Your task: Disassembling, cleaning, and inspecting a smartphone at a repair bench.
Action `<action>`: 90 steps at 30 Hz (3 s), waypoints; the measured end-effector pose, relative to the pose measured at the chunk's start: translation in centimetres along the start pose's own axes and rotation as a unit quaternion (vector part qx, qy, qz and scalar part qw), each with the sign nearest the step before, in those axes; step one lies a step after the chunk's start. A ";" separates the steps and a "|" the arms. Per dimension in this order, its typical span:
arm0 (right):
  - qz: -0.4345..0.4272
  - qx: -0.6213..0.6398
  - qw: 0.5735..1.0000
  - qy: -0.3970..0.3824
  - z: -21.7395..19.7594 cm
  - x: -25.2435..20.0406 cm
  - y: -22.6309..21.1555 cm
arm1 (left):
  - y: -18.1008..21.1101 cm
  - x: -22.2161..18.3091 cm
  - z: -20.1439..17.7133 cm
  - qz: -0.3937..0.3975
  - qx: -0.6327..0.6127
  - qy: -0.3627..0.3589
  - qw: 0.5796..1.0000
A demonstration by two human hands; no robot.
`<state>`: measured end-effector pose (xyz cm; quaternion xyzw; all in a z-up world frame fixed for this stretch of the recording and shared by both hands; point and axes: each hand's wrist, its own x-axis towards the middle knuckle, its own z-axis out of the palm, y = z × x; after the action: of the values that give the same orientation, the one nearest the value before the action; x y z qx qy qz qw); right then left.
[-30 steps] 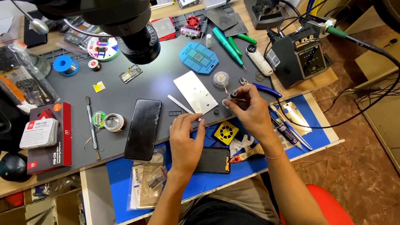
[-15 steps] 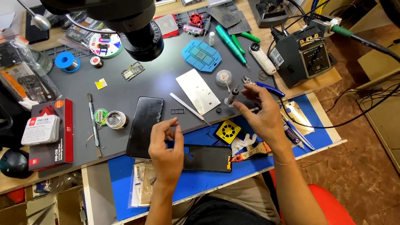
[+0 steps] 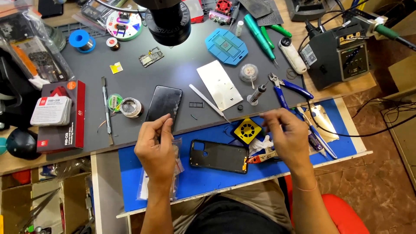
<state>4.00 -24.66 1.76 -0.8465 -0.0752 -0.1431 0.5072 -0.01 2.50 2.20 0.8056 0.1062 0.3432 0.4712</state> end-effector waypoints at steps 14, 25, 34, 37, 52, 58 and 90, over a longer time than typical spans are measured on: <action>-0.055 -0.038 0.994 -0.091 4.2 -1.2 -3.9 | -3.4 1.8 1.9 0.247 0.166 -0.200 0.933; -0.043 -0.017 0.997 -0.067 2.4 -1.8 -1.9 | -4.4 2.3 3.0 0.271 0.148 -0.266 0.913; -0.004 0.106 0.987 -0.124 5.0 -0.3 -4.7 | -3.7 -2.1 1.9 -0.442 -0.513 -0.222 0.702; -0.017 0.142 0.980 -0.138 5.7 0.5 -6.3 | -3.2 -2.3 1.4 -0.464 -0.514 -0.229 0.684; 0.093 0.201 0.928 -0.299 6.6 2.1 -7.1 | -4.8 -3.3 1.2 -0.499 -0.527 -0.259 0.637; 0.100 0.226 0.941 -0.230 7.0 1.8 -6.3 | -4.2 -3.0 1.4 -0.471 -0.523 -0.254 0.663; 0.048 0.141 0.966 -0.210 5.5 -1.8 -4.4 | -2.0 -5.0 2.1 -0.313 -0.389 -0.256 0.828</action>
<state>2.06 -17.72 2.40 -0.7804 -0.1591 0.0743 0.6001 -1.99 -0.32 -2.40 0.5384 0.0860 -0.0279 0.8378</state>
